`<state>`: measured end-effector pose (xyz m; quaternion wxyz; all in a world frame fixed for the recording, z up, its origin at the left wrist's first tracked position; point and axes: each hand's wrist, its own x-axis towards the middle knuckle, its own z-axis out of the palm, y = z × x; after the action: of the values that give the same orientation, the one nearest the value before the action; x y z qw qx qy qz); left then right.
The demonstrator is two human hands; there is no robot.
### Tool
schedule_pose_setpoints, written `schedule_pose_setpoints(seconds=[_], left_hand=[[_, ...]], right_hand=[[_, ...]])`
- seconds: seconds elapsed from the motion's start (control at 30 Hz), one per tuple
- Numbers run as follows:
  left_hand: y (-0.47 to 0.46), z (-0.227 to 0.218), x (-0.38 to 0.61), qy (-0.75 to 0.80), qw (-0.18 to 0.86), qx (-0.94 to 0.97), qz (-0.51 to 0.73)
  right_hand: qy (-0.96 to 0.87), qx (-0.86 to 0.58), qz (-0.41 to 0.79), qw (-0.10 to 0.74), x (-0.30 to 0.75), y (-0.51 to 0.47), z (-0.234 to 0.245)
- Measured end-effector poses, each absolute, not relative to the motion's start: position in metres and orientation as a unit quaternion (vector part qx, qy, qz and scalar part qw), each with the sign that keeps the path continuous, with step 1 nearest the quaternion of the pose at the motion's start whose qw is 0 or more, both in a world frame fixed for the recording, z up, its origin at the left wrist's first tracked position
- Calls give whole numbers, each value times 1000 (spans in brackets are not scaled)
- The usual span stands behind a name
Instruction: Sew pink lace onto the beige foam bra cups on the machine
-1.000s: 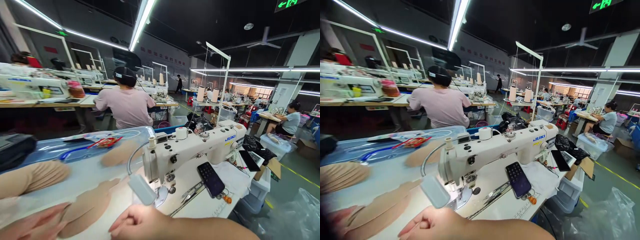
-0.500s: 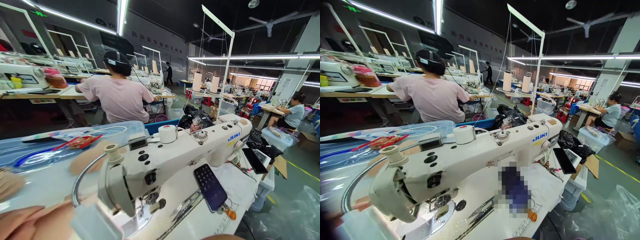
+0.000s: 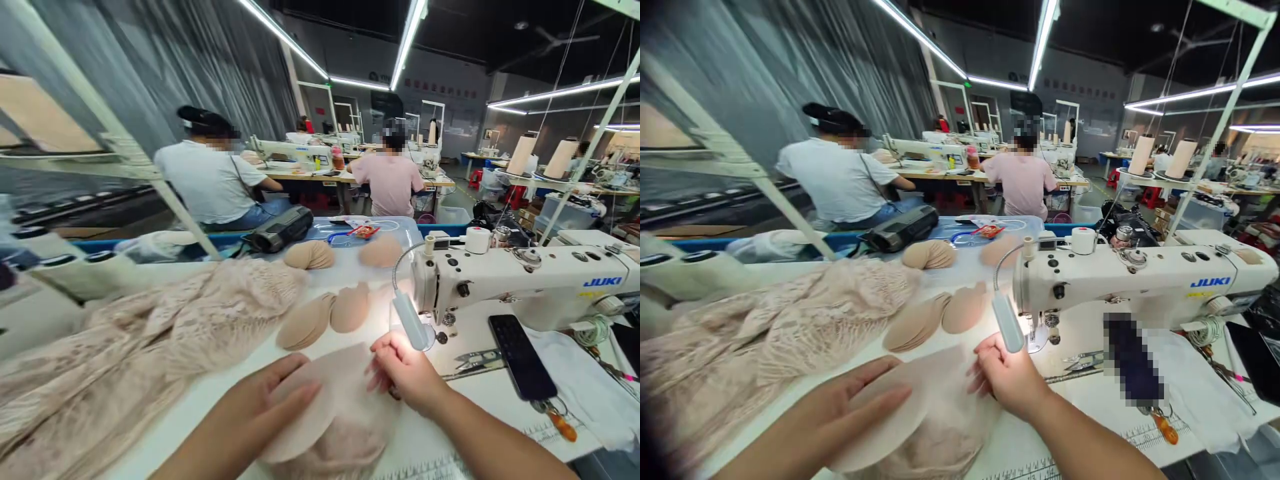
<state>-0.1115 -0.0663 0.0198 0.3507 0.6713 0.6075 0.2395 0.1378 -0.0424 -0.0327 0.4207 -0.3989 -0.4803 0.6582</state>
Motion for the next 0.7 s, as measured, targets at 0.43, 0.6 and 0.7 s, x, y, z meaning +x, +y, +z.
schedule_pose_setpoints(seconds=[0.43,0.6,0.7], left_hand=[[-73,34,-70,461,109,845,246],[-56,60,-70,412,260,869,82],[-50,54,-77,448,161,861,178]], right_hand=[[-680,-338,462,458,143,-72,-31],[-784,-326,187,494,155,-97,-13],[-791,-323,52,516,160,-101,-8]])
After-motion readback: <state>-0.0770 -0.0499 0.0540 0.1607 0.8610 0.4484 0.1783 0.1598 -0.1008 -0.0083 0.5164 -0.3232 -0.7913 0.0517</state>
